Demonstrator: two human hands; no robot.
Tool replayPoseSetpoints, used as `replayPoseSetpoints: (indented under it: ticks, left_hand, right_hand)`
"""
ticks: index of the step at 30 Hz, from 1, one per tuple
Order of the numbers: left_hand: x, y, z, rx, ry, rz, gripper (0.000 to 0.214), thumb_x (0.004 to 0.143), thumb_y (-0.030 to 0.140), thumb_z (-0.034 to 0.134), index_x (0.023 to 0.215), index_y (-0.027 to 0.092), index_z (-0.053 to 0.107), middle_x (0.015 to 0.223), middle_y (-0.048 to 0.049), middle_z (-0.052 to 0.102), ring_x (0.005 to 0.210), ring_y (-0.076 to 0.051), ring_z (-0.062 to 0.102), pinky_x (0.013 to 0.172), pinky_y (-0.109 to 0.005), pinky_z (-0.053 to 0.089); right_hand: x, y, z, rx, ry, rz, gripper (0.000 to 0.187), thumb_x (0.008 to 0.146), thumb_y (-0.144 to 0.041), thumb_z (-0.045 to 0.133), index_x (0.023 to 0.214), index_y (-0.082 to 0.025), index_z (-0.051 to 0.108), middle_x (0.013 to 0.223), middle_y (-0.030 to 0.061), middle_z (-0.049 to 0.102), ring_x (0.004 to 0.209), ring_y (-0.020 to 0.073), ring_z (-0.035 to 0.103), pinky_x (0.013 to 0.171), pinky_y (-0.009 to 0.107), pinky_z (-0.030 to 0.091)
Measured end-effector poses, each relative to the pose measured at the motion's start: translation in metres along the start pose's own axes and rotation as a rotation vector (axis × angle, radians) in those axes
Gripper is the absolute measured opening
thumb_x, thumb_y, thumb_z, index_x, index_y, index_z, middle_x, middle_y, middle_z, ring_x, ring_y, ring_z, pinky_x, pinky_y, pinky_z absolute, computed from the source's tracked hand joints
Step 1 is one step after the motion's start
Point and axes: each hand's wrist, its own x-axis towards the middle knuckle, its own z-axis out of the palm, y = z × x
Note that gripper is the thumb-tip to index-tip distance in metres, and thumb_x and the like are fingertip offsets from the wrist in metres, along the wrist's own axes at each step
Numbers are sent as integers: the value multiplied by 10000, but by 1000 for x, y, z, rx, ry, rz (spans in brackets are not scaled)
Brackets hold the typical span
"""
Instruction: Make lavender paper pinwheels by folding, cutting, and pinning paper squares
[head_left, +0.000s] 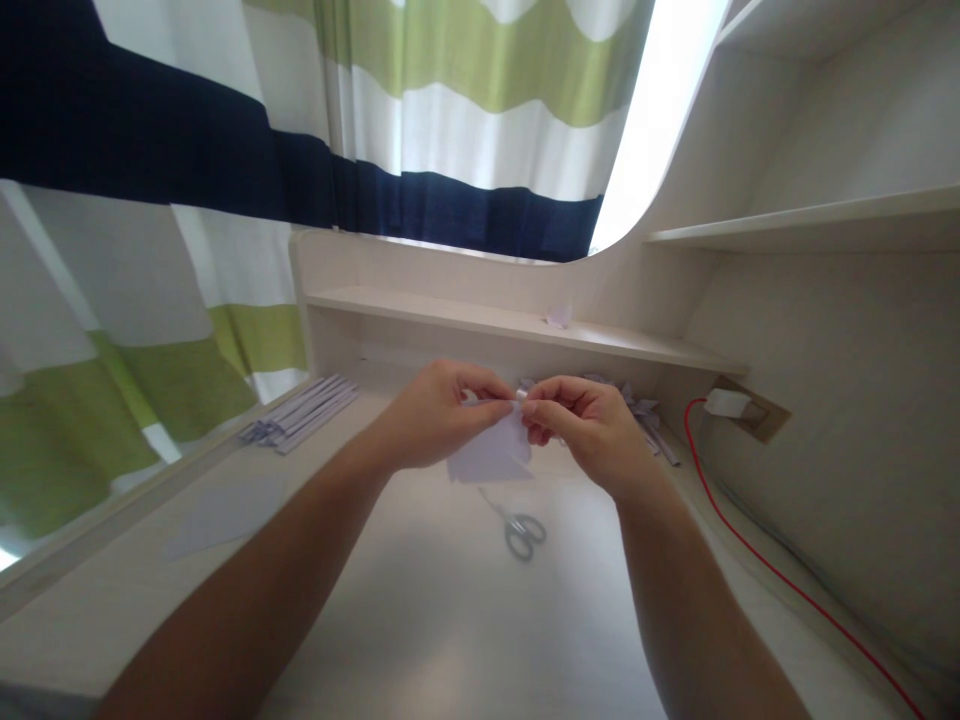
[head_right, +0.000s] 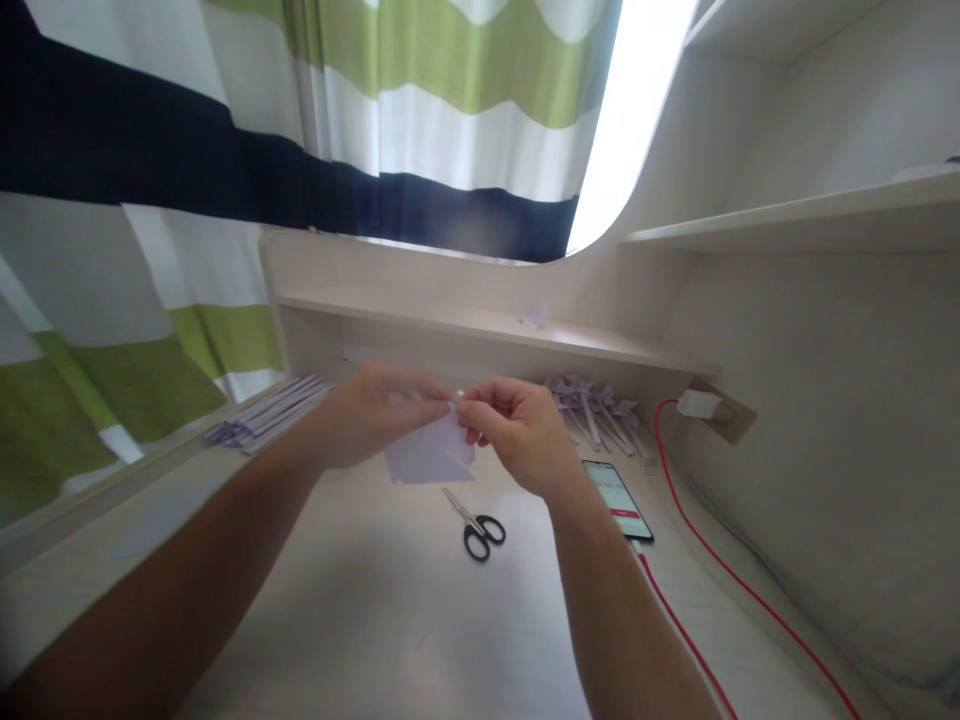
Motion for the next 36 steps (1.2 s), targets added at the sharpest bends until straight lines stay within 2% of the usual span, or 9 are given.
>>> replayPoseSetpoints:
  ticks: [5,8,13,18,22,25,29,36]
  left_hand:
    - [0,0,-4,-24,-22,-2,215,909,309,647,942,195,826,879,-31,803,793,-172,709,679,-249,491]
    - [0,0,-6,-17,-30,-11,212,909,309,646,923,188,819,844,-24,783,750,-156,681,645,-237,471]
    - [0,2,-6,-65,-49,-53,224,908,335,646,893,171,797,789,-25,752,691,-146,653,581,-224,448]
    - [-1,2,-7,-112,-70,-74,221,898,353,660,895,180,798,780,-24,744,675,-139,645,573,-220,449]
    - [0,2,-7,-165,-95,-115,251,888,390,672,888,171,795,750,-30,733,635,-139,632,538,-219,437]
    - [0,1,-8,-200,-101,-121,255,883,397,680,868,165,784,735,-28,723,621,-135,622,522,-214,428]
    - [1,0,-8,-272,-98,-121,212,873,354,692,811,159,745,705,-11,702,597,-116,601,512,-202,420]
    - [1,4,-8,-377,-120,-165,199,866,352,702,807,165,734,692,-8,697,555,-102,578,486,-197,411]
  right_hand:
    - [0,-4,-3,53,36,-27,118,854,-238,707,890,-181,804,814,53,800,639,136,684,597,266,540]
    - [0,-3,-4,115,54,-43,106,833,-205,723,920,-187,781,817,42,806,614,130,684,588,264,544]
    - [0,-2,-5,201,62,-23,372,824,-198,732,1192,-239,698,800,3,805,558,127,667,564,268,543]
    - [-1,-3,-6,192,20,47,167,854,-242,734,1012,-199,707,823,34,810,575,140,713,554,260,550]
    - [-1,-3,-4,216,19,67,226,863,-330,776,988,-209,632,867,34,813,577,159,743,532,261,560]
    - [-1,-3,-3,195,17,51,237,873,-375,785,948,-196,649,873,52,817,570,157,737,536,267,567]
    - [-2,-3,-4,198,29,-11,194,847,-330,828,897,-177,720,842,61,821,569,132,701,551,256,563]
    - [-4,-3,-4,257,-49,22,150,861,-303,821,924,-188,748,869,54,825,630,144,732,610,280,603]
